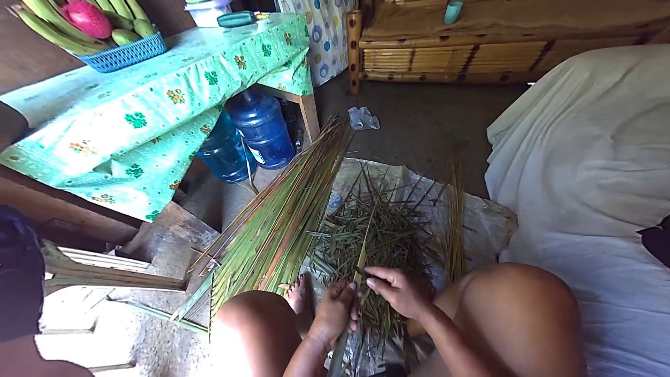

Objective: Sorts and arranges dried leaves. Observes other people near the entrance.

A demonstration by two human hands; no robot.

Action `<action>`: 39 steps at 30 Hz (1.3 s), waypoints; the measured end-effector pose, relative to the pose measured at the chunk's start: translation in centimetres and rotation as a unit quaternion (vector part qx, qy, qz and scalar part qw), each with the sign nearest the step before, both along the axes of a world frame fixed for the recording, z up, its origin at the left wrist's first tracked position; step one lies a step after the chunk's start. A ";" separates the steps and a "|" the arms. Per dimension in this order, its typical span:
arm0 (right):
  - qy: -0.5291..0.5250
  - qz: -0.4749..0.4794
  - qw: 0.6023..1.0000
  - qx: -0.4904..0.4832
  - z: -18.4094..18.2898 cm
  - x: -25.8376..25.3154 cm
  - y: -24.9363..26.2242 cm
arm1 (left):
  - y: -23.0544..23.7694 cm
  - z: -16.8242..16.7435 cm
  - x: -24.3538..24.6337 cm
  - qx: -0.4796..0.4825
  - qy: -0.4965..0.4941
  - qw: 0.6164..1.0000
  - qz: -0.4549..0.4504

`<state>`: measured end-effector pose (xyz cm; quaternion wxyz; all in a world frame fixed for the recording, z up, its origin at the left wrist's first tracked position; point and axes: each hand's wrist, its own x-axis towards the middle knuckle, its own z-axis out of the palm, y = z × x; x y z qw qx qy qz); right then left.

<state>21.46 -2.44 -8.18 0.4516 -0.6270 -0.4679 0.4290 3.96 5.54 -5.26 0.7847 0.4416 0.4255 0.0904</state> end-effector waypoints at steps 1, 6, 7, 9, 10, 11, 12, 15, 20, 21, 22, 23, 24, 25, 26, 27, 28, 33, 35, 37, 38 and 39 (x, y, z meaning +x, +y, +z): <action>-0.020 -0.002 1.000 0.002 -0.2 0.1 0.1 | 0.0 -0.1 0.0 -0.003 -0.004 1.000 0.002; -0.063 -0.063 0.996 -0.008 -0.5 1.3 1.0 | -0.3 0.1 -0.1 -0.007 -0.010 1.000 -0.022; -0.062 -0.089 0.994 -0.004 -0.8 1.8 1.3 | -0.5 0.1 -0.2 -0.008 -0.011 0.999 -0.035; -0.040 -0.130 0.991 -0.001 -1.3 2.9 2.0 | -0.8 -0.1 -0.4 -0.010 -0.017 0.999 -0.045; -0.025 -0.149 0.989 0.008 -1.5 3.4 2.2 | -0.8 -0.2 -0.4 -0.011 -0.019 0.999 -0.046; -0.011 -0.164 0.986 0.014 -1.6 3.8 2.3 | -0.8 -0.2 -0.4 -0.012 -0.019 0.999 -0.045; 0.000 -0.171 0.985 0.016 -1.6 4.0 2.2 | -0.7 -0.1 -0.4 -0.012 -0.015 0.999 -0.040; -0.009 -0.107 0.994 -0.019 0.0 2.9 1.1 | -0.1 -0.1 -0.1 -0.007 0.006 1.000 -0.028; -0.041 0.038 0.998 0.001 0.3 -0.2 -0.6 | 0.7 -0.4 1.1 0.001 -0.001 1.000 -0.018; -0.056 0.043 0.997 0.016 0.0 -0.3 -0.7 | 0.8 -0.4 1.3 0.000 -0.002 1.000 -0.015; -0.076 0.040 0.996 0.033 -0.2 -0.2 -0.6 | 0.8 -0.4 1.3 -0.004 -0.003 1.000 -0.015; -0.099 0.032 0.993 0.048 -0.4 0.0 -0.4 | 0.8 -0.4 1.4 -0.008 -0.005 1.000 -0.019; -0.123 0.018 0.991 0.056 -0.5 0.3 -0.2 | 0.7 -0.4 1.5 -0.012 -0.007 1.000 -0.028; -0.143 0.001 0.988 0.055 -0.5 0.6 0.0 | 0.6 -0.3 1.5 -0.015 -0.011 0.999 -0.036; -0.158 -0.021 0.986 0.051 -0.7 1.0 0.2 | 0.5 -0.2 1.6 -0.018 -0.013 0.999 -0.044; -0.158 -0.042 0.986 0.043 -0.8 1.4 0.4 | 0.4 -0.2 1.6 -0.019 -0.015 0.998 -0.052; -0.144 -0.060 0.987 0.032 -1.0 1.8 0.6 | 0.2 -0.2 1.6 -0.019 -0.017 0.998 -0.056; 0.021 -0.184 0.983 0.003 -1.0 3.3 1.7 | 0.0 -0.3 1.2 -0.024 -0.030 0.997 -0.063; 0.106 -0.169 0.980 -0.022 -0.2 3.0 1.3 | 0.1 -0.3 1.1 -0.026 -0.030 0.997 -0.059; 0.169 -0.101 0.979 -0.053 0.5 2.3 0.5 | 0.2 -0.4 1.2 -0.026 -0.028 0.997 -0.061; 0.189 -0.064 0.977 -0.068 0.7 1.9 0.2 | 0.2 -0.4 1.2 -0.026 -0.030 0.997 -0.064; 0.204 -0.037 0.975 -0.077 0.8 1.5 0.0 | 0.1 -0.4 1.2 -0.025 -0.033 0.997 -0.068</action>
